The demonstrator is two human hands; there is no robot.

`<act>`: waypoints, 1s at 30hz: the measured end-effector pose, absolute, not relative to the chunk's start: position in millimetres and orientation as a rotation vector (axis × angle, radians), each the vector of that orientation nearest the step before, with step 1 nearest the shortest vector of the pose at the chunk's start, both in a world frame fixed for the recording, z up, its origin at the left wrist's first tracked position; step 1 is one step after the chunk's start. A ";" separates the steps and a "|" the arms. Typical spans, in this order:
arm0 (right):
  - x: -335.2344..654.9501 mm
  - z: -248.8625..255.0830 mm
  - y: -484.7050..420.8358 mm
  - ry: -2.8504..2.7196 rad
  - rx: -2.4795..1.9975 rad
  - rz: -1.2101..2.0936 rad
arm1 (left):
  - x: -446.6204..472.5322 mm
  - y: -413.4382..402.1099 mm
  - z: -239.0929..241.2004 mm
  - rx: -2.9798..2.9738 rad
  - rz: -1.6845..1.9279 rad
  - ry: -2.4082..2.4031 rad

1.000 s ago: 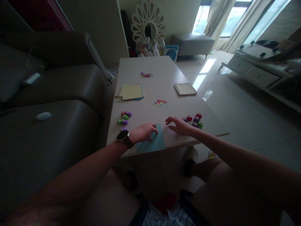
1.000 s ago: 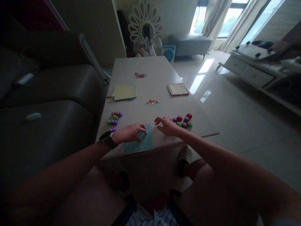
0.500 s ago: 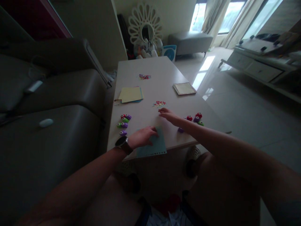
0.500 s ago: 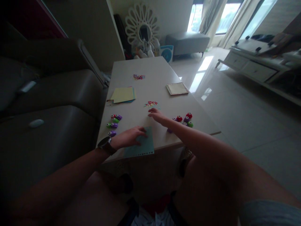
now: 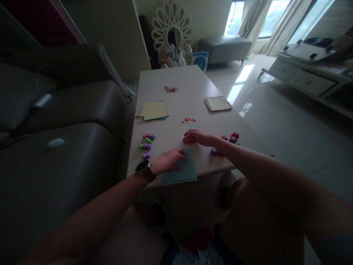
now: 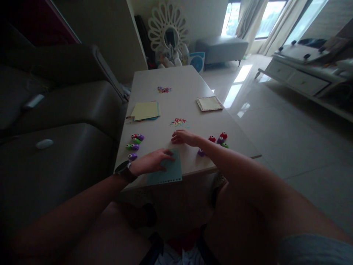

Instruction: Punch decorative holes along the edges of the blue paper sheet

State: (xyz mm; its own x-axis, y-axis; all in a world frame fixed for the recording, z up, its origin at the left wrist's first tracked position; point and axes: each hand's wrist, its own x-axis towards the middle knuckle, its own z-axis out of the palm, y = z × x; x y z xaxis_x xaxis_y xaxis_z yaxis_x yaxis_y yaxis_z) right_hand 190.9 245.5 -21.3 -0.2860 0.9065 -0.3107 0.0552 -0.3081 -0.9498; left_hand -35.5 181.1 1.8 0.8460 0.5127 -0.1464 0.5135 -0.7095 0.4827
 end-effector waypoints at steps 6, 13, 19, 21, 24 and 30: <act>208.7 -18.5 261.7 -1.200 -1.301 1.313 | -34.7 178.8 6.5 2.494 -0.015 0.752; 236.4 -21.6 272.7 -1.276 -1.517 1.218 | -36.8 180.3 0.3 2.518 0.017 0.738; 227.1 -20.7 273.5 -1.386 -1.466 1.120 | -37.3 180.4 0.8 2.523 0.006 0.729; 227.1 -19.8 277.5 -1.388 -1.447 1.049 | -37.0 179.5 3.0 2.509 -0.016 0.746; 232.8 -22.8 282.7 -1.398 -1.461 0.993 | -36.7 177.8 5.3 2.499 -0.036 0.757; 241.9 -36.4 278.7 -1.505 -1.543 1.005 | -37.3 174.6 7.1 2.490 -0.031 0.753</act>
